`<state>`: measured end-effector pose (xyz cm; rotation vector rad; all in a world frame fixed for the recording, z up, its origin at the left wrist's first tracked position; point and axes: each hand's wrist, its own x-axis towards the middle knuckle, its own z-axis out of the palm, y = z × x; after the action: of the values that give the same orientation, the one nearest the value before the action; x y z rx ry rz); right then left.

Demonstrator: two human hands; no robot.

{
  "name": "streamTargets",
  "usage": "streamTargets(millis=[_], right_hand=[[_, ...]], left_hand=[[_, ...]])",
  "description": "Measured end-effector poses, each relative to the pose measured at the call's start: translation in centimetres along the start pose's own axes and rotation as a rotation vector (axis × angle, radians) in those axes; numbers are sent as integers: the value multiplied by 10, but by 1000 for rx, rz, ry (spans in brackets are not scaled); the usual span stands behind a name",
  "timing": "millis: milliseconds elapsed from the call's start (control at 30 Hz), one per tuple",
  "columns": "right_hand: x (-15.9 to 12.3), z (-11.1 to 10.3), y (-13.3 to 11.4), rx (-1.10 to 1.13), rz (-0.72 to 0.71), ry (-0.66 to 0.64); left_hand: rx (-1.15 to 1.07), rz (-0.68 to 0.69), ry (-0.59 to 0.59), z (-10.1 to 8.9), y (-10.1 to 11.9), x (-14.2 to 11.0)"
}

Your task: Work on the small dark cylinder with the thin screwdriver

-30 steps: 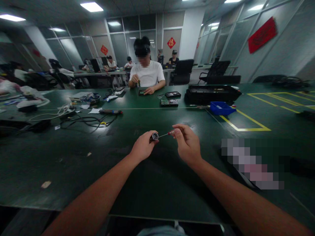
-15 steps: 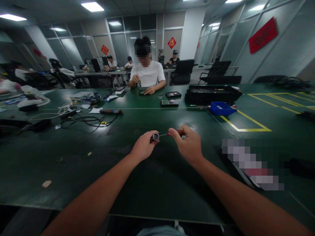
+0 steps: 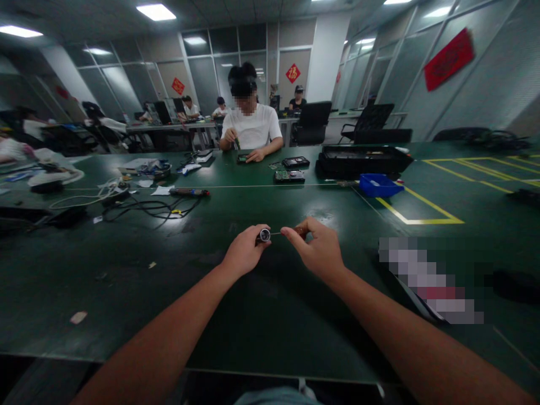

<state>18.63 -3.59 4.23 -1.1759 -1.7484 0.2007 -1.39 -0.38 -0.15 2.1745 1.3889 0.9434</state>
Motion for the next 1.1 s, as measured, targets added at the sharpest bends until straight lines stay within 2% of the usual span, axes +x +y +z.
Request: streamTargets(millis=[200,400,700,800,900,1100], right_hand=[[0,-2,1,53,-178,-122],[0,-1,0,-53,-14,-159],[-1,-1,-2,-28,43,-201],[-3,3,-2,65,75,-135],[-5,9,1,260,142,-69],[2,20,18,653,418,32]], left_hand=[[16,-12,8,1,-1,1],[15,-11,2,1,0,0],[35,-24,-8,-2,3,0],[36,-27,-17,-2,4,0],[35,-28,-11,-2,4,1],[2,33,-16,-5,8,0]])
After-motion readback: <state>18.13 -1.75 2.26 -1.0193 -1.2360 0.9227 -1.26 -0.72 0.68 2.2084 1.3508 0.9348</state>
